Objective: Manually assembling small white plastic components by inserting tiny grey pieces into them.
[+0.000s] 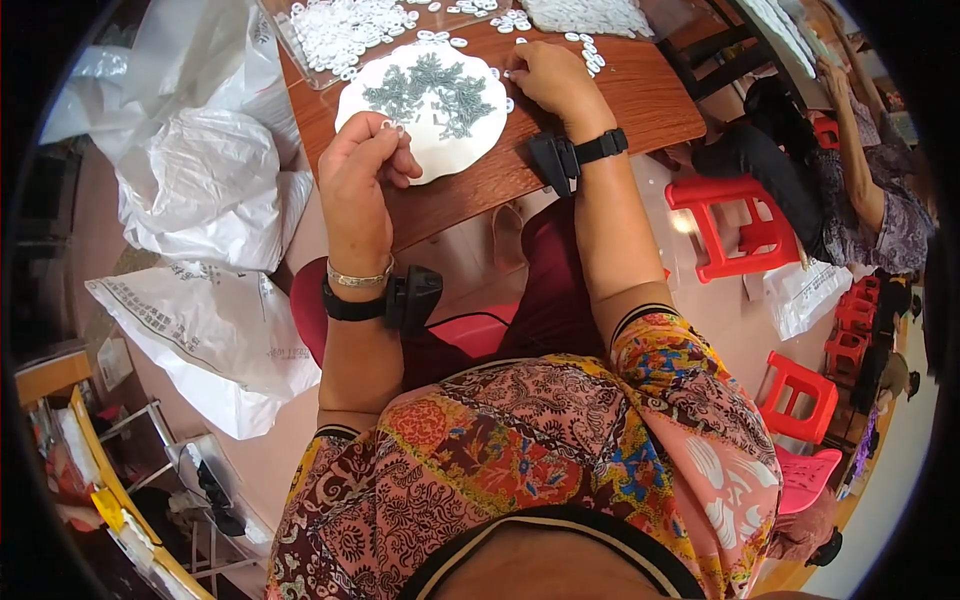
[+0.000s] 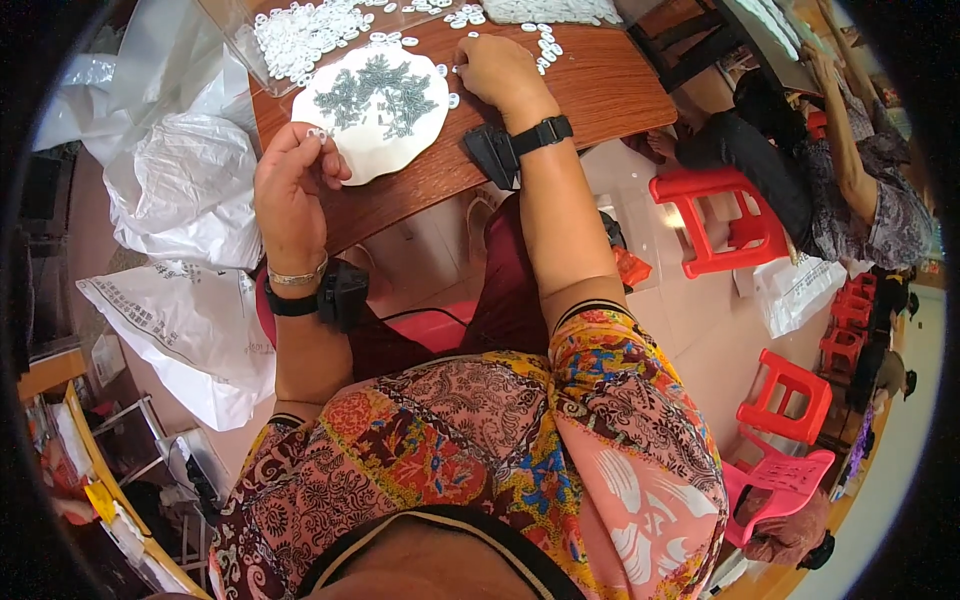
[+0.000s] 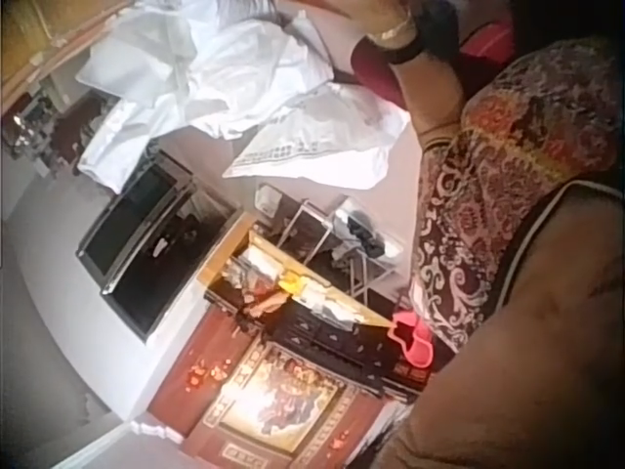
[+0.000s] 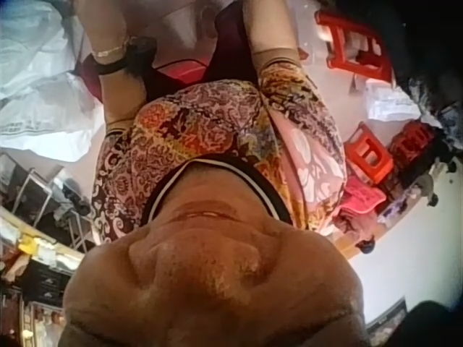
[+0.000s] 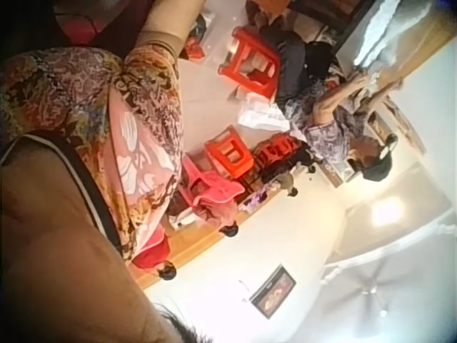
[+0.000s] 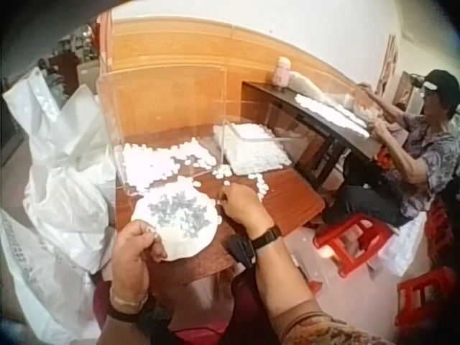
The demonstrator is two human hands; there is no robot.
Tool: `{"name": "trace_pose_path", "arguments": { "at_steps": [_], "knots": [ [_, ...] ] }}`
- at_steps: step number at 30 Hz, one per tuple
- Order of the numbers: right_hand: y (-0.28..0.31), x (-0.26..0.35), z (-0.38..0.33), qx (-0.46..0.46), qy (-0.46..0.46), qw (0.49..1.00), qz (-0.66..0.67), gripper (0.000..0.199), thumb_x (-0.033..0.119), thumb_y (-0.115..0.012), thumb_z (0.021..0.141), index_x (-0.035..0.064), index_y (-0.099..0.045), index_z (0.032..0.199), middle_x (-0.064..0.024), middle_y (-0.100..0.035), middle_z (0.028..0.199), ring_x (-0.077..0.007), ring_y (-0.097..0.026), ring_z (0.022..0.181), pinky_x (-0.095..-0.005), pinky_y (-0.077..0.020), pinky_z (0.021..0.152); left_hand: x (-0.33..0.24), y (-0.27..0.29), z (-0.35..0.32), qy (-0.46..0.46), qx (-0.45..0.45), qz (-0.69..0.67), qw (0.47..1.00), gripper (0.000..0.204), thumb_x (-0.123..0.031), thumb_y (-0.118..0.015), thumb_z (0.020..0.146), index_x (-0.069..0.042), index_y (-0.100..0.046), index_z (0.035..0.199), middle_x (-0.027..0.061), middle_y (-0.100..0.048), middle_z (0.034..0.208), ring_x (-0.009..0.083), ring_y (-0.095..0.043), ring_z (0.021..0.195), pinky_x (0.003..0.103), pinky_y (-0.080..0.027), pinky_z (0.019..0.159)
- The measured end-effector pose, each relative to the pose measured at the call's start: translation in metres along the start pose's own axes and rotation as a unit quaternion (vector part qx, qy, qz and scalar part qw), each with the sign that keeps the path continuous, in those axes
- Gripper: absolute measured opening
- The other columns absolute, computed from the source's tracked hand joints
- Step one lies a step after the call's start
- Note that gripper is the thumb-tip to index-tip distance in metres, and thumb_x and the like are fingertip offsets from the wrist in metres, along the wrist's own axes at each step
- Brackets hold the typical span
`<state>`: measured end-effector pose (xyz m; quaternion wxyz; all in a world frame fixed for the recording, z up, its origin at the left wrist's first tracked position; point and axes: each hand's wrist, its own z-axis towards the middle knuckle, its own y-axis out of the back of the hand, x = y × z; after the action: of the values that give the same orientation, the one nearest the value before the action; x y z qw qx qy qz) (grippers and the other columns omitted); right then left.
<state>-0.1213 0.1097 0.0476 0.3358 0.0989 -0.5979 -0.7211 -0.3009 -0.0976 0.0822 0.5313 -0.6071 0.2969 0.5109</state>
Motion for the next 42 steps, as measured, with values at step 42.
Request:
{"name": "trace_pose_path", "arguments": {
  "at_steps": [42],
  "knots": [
    [0.018, 0.024, -0.017, -0.161, -0.044, 0.93, 0.327, 0.018, 0.011, -0.066, 0.075, 0.0011, -0.067, 0.089, -0.0059, -0.062, 0.069, -0.0123, -0.058, 0.062, -0.0266, -0.0465, 0.058, 0.01, -0.047, -0.001, -0.058, 0.026, -0.062, 0.996, 0.016, -0.01, -0.042, 0.09, 0.002, -0.049, 0.083, 0.0078, -0.05, 0.068, 0.0158, -0.049, 0.062, 0.027, -0.041, 0.061]
  ]
}}
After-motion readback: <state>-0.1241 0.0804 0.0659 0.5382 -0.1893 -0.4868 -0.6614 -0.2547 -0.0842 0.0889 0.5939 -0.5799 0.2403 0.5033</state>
